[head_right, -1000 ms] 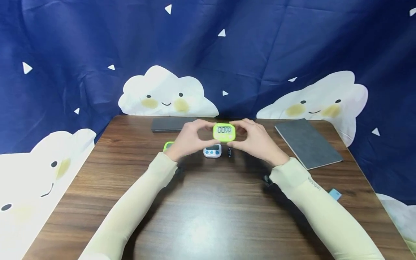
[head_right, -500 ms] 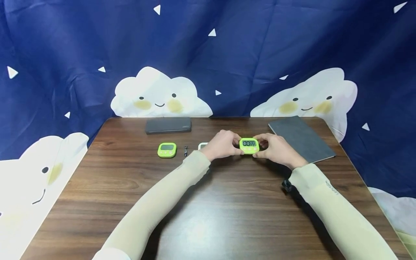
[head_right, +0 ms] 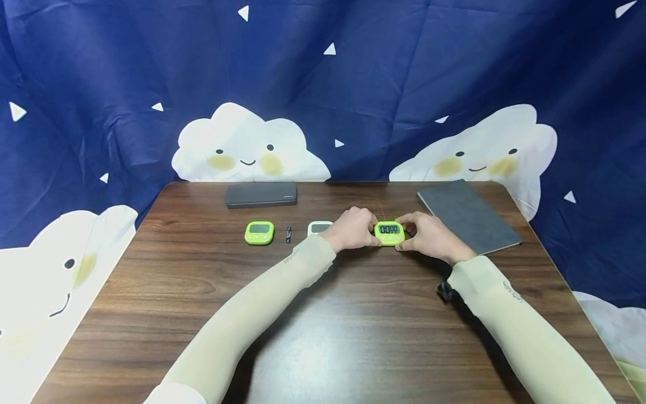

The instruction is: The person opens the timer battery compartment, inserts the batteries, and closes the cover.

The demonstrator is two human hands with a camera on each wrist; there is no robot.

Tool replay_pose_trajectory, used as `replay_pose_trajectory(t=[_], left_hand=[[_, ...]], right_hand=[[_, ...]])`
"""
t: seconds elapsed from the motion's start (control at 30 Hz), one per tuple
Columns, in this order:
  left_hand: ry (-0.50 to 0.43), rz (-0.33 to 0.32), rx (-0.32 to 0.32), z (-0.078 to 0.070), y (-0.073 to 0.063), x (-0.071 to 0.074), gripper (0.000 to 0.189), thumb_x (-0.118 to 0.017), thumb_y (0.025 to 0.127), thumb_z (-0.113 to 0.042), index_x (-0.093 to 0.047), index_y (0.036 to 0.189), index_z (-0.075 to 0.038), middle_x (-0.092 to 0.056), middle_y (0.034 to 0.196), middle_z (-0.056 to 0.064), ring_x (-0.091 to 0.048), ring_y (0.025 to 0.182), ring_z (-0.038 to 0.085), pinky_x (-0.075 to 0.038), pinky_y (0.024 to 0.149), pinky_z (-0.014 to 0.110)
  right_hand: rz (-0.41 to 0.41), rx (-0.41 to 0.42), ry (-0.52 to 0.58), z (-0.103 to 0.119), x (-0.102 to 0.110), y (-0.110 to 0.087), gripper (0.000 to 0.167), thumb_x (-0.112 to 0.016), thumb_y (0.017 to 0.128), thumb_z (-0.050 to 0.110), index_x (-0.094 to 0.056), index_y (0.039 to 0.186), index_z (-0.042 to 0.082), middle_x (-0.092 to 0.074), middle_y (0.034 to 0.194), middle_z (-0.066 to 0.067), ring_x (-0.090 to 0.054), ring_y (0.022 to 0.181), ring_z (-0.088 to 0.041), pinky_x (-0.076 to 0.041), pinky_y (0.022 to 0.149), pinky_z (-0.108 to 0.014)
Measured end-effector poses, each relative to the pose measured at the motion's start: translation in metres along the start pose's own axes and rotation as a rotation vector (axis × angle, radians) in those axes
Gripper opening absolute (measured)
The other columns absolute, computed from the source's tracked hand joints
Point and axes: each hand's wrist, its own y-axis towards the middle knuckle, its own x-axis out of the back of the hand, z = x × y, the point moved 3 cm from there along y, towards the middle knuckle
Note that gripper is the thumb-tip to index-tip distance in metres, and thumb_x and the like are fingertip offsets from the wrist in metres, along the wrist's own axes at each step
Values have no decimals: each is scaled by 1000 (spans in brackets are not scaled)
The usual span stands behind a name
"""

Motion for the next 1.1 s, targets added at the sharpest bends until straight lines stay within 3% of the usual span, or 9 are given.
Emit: replay_pose_trajectory(t=[0.2,0.3,0.47,0.6,0.73,0.87,1.1], left_hand=[[-17,-3,-19,8,-5,2,27,-89,94,-38,-83,103,-13,-76,90,-4,-66,80,12,-56,78,26],[-26,-13,-14,22,-13,10,35,-88,96,-40,-84,115,-10,-83,102,-1,-75,95,16,-61,91,29],[-62,-94,-13,62,-40,36,56,-86,99,-40,-76,142,-6,-84,129,6,-75,130,26,-57,117,39],[-152,-154,-29,102,-66,52,60,-86,99,-38,-73,147,-4,-80,138,9,-74,131,27,-55,118,44],[-208,-153,13,130,-90,60,62,-86,99,-39,-71,150,-8,-76,145,9,-72,131,27,-56,117,47],[-213,-127,30,139,-102,61,62,-88,97,-38,-71,149,-7,-76,146,10,-73,131,29,-58,115,47],[-102,-62,-23,133,-102,51,56,-89,95,-35,-77,140,-3,-81,136,11,-75,128,26,-59,115,41]], right_hand=[[3,8,10,1,-3,2,72,-97,89,25,-67,148,-4,-76,122,-18,-72,110,-29,-57,92,-37],[1,12,11,3,-1,2,78,-97,90,29,-64,151,-5,-75,128,-21,-72,114,-32,-57,94,-39],[-79,34,-3,15,10,2,73,-95,92,32,-67,149,-2,-76,137,-25,-71,126,-41,-54,105,-52],[-136,84,27,39,9,11,63,-93,94,31,-72,146,2,-77,138,-21,-71,131,-40,-52,111,-57],[-134,120,63,64,-8,27,60,-92,94,30,-73,145,6,-77,140,-16,-72,130,-37,-55,112,-56],[-101,154,84,84,-31,42,63,-94,92,29,-72,147,6,-74,144,-15,-72,132,-36,-55,114,-57],[-20,179,134,107,-60,59,69,-96,90,26,-70,149,5,-73,143,-15,-71,133,-35,-57,114,-56]])
